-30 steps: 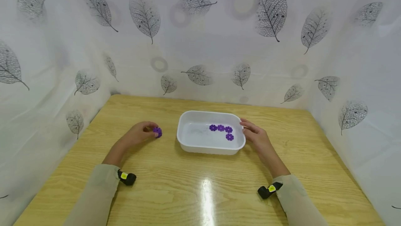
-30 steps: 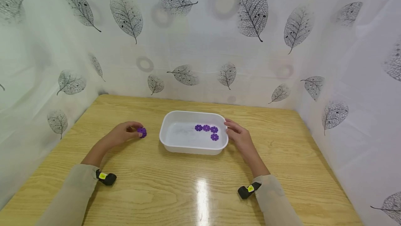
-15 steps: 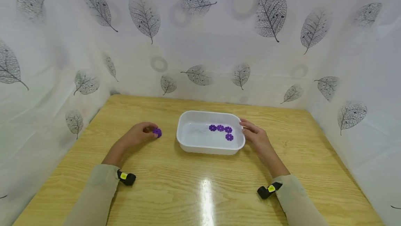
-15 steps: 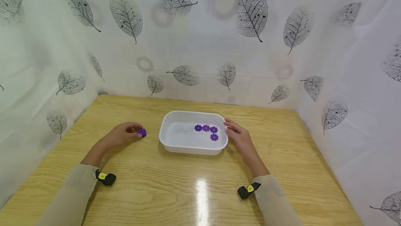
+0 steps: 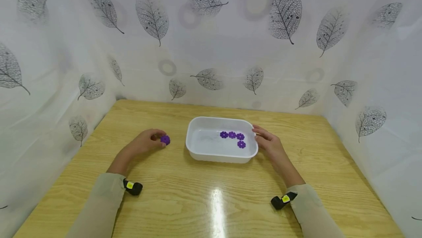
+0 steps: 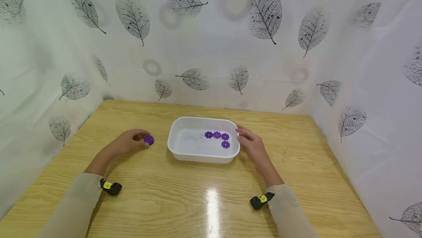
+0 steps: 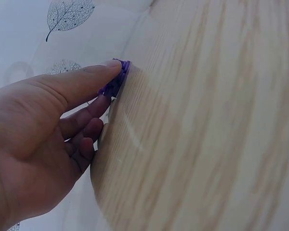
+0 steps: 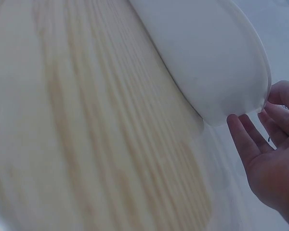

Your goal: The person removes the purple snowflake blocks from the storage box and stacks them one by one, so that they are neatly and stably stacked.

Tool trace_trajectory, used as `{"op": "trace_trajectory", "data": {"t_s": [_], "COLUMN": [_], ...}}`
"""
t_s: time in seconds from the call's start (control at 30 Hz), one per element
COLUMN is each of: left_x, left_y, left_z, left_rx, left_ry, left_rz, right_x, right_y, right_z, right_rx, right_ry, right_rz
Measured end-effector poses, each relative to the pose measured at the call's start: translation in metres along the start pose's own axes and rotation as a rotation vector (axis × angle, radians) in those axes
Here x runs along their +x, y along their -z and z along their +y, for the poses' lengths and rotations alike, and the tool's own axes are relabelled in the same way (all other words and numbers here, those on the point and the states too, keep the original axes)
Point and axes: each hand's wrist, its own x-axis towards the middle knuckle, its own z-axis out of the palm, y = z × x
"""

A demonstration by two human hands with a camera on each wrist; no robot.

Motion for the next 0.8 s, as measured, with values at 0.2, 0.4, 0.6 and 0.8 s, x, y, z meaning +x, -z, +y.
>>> {"op": "trace_trajectory", "data": {"t_s": [0.2, 0.4, 0.6, 0.8], "left_x": [0.0020, 0.0025, 0.0018, 0.0007], "left_y": [-0.0019, -0.0013, -0.0012, -0.0012], "left_z": [-0.0029, -0.0040, -0.0033, -0.0021], "left_rx": [0.012, 0.014, 0.012, 0.011], "left_ry": [-0.003, -0.007, -0.002, 0.007], "left_rz": [0.009, 0.008, 0.004, 0.005], "right_x": [-0.0003, -0.0004, -0.0002, -0.0001], "right_y": [0.0005, 0.0010, 0.0003, 0.0003], "right_z": [0.0011, 0.0003, 0.0001, 0.0001], "right_rx": [-0.006, -0.009, -0.001, -0.011], "right_ry": [0.003, -0.002, -0.002, 0.002], "right_rz": [-0.001, 0.005, 0.001, 0.002]}}
